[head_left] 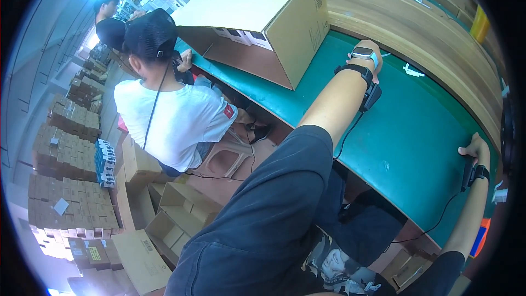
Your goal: The person fills a cardboard box with smaller product boxes, closes the flaps, and seals the seams with a tape dispenser. Finally, the person lifts the sealed box and places it onto a stack of other boxes.
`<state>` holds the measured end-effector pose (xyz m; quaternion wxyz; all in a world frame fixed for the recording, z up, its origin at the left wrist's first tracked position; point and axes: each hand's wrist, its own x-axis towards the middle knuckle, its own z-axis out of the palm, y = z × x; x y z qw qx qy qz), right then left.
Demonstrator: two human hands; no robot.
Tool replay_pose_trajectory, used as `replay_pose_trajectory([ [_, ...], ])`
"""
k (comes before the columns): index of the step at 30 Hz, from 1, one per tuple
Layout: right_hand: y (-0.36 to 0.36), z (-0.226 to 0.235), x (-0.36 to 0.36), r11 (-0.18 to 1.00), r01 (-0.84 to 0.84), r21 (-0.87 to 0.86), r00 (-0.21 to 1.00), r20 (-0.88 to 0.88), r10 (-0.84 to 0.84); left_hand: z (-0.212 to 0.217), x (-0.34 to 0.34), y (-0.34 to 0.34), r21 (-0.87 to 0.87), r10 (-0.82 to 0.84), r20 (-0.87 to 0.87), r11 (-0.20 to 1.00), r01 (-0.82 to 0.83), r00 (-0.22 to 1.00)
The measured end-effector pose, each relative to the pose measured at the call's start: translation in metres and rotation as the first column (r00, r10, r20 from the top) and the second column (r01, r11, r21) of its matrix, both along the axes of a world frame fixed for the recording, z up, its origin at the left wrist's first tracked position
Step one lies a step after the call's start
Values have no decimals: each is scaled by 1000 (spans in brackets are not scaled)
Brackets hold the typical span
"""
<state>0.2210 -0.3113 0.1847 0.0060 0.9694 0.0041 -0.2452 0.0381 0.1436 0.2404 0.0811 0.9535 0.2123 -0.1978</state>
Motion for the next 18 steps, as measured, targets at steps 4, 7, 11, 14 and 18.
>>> replay_pose_trajectory([
  [4,-5,-5,6,999,-18,31,1000,-13,19,-1,1,1,-1,-3,12,1000,3,1000],
  [7,-6,-6,7,1000,-18,14,1000,4,18,-1,1,0,-6,1,14,1000,-1,1000],
  [11,-7,-8,6,1000,-10,-14,1000,22,11,0,-1,-1,-22,13,27,1000,-13,1000],
  [14,-6,-9,5,1000,-15,-20,1000,25,16,0,-3,0,-28,31,35,999,-30,999],
  [18,-7,-9,5,999,-21,-28,999,31,22,-1,-2,0,-27,42,24,999,-41,999],
])
